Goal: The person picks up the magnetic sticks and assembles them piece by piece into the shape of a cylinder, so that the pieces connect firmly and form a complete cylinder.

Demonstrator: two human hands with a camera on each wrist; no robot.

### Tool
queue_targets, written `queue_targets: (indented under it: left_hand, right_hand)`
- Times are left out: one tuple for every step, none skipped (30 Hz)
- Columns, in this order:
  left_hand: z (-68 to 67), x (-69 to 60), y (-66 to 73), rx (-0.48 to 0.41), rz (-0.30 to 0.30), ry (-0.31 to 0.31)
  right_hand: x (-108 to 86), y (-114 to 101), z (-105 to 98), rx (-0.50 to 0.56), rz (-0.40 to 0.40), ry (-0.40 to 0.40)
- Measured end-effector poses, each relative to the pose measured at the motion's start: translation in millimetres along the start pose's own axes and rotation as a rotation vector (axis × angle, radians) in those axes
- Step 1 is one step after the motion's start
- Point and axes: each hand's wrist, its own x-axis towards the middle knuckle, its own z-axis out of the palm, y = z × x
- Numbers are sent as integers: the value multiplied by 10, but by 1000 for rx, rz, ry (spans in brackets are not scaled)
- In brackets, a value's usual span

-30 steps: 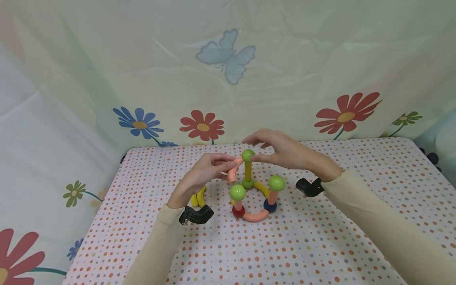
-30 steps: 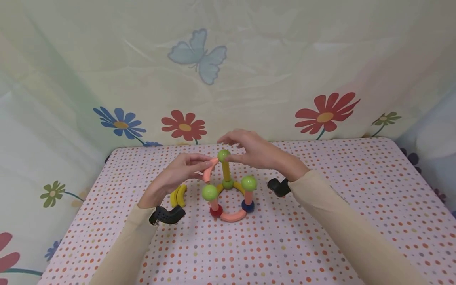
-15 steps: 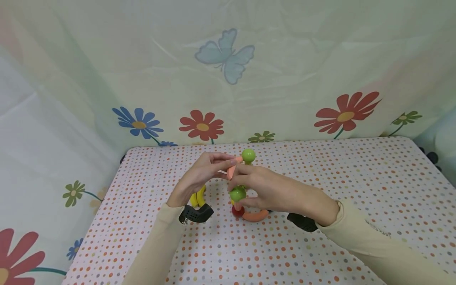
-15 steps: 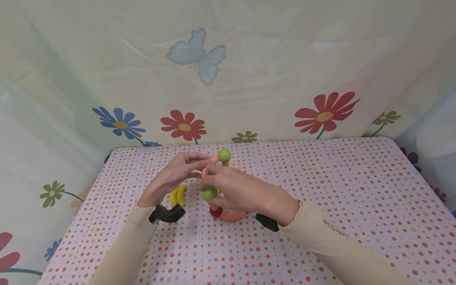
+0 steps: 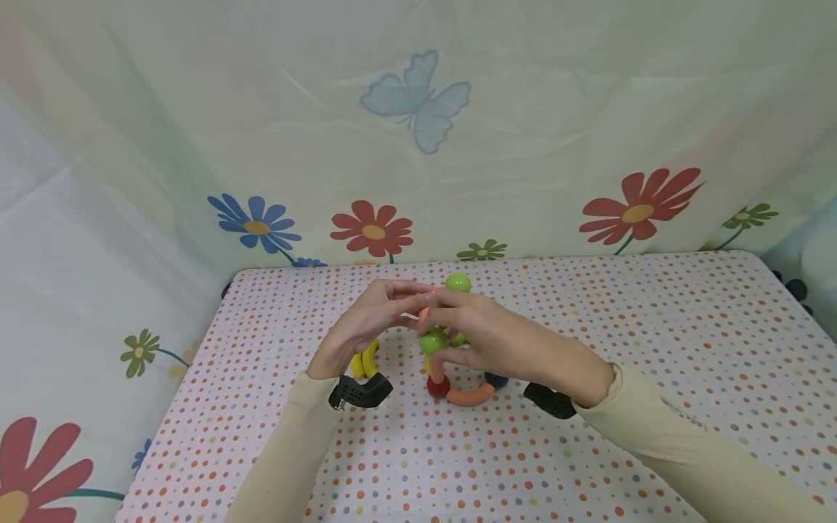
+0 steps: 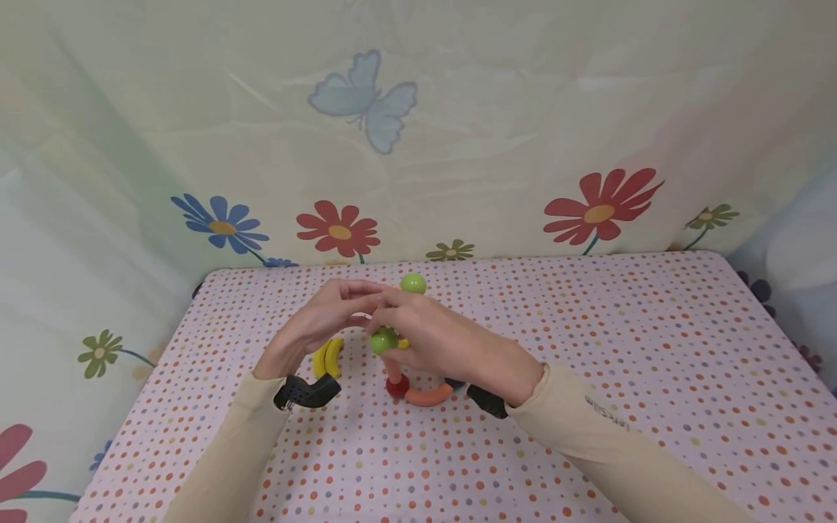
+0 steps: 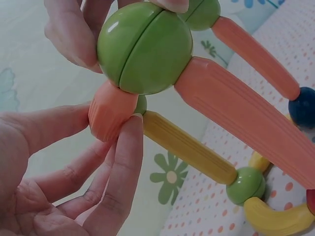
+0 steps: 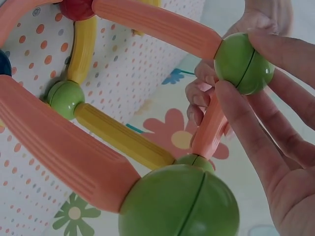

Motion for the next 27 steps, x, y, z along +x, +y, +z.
queue_targets:
  left_hand:
    - [0, 1, -1, -2, 0, -2]
    - [0, 2, 0, -4, 1, -4]
    - [0, 2, 3, -9, 2, -5]
    - [0, 0, 6, -15, 4, -6]
    - [-1, -3, 8, -20, 6, -8]
    - [-3, -6, 8, -25, 9, -10]
    - [-6, -11, 7, -27, 13, -14]
    - [-7, -17, 7, -31, 16, -16]
    - [-9, -22, -1, -32, 20, -18]
    - [-12, -30, -15, -27, 25, -18]
    - [-15, -39, -34, -18, 30, -14]
    - [-17, -52, -61, -2, 34, -4]
    - [-16, -69, -95, 20, 35, 16]
    - [-13, -92, -136, 52, 32, 42]
    - [-8, -119, -184, 106, 32, 72]
    - [3, -151, -234, 167, 24, 100]
    - [19, -185, -286, 233, 13, 120]
    - [40, -224, -338, 308, 0, 129]
    - [68, -261, -386, 375, -17, 127]
    - [102, -298, -430, 434, -29, 110]
    - [144, -334, -469, 486, -39, 85]
    - [192, -362, -507, 520, -53, 56]
    - [248, -389, -537, 542, -63, 33]
    - [309, -409, -566, 550, -75, 21]
    - [375, -422, -593, 544, -85, 20]
    - [442, -433, -614, 541, -87, 35]
    - [510, -435, -632, 534, -87, 59]
  right_hand:
    - [0, -1, -2, 8, 2, -2]
    - [-2, -4, -7, 17, 5, -4]
    - [-5, -5, -16, 26, 7, -6]
    - [-12, -11, -33, 34, 16, -5]
    - [-20, -16, -56, 41, 29, -1]
    - [-31, -20, -88, 49, 42, 8]
    - [-45, -24, -131, 56, 61, 20]
    - [-63, -23, -187, 57, 75, 41]
    - [-84, -17, -251, 56, 94, 66]
    - [-112, -4, -320, 51, 109, 97]
    - [-141, 21, -391, 47, 125, 131]
    - [-174, 57, -463, 38, 136, 169]
    - [-212, 108, -529, 27, 150, 207]
    - [-251, 173, -585, 24, 166, 247]
    - [-295, 253, -627, 34, 194, 275]
    - [-344, 344, -654, 48, 228, 297]
    - [-389, 438, -663, 73, 266, 305]
    - [-433, 538, -652, 95, 307, 299]
    - [-474, 640, -621, 125, 349, 278]
    - [-510, 739, -571, 156, 384, 242]
    - [-542, 830, -505, 183, 410, 197]
    - [-565, 906, -428, 207, 432, 148]
    - [-579, 975, -341, 238, 442, 97]
    - [-586, 1035, -249, 267, 444, 49]
    - [-584, 1084, -154, 301, 439, 13]
    - [-575, 1123, -61, 332, 427, -13]
    - [-557, 1149, 25, 358, 413, -33]
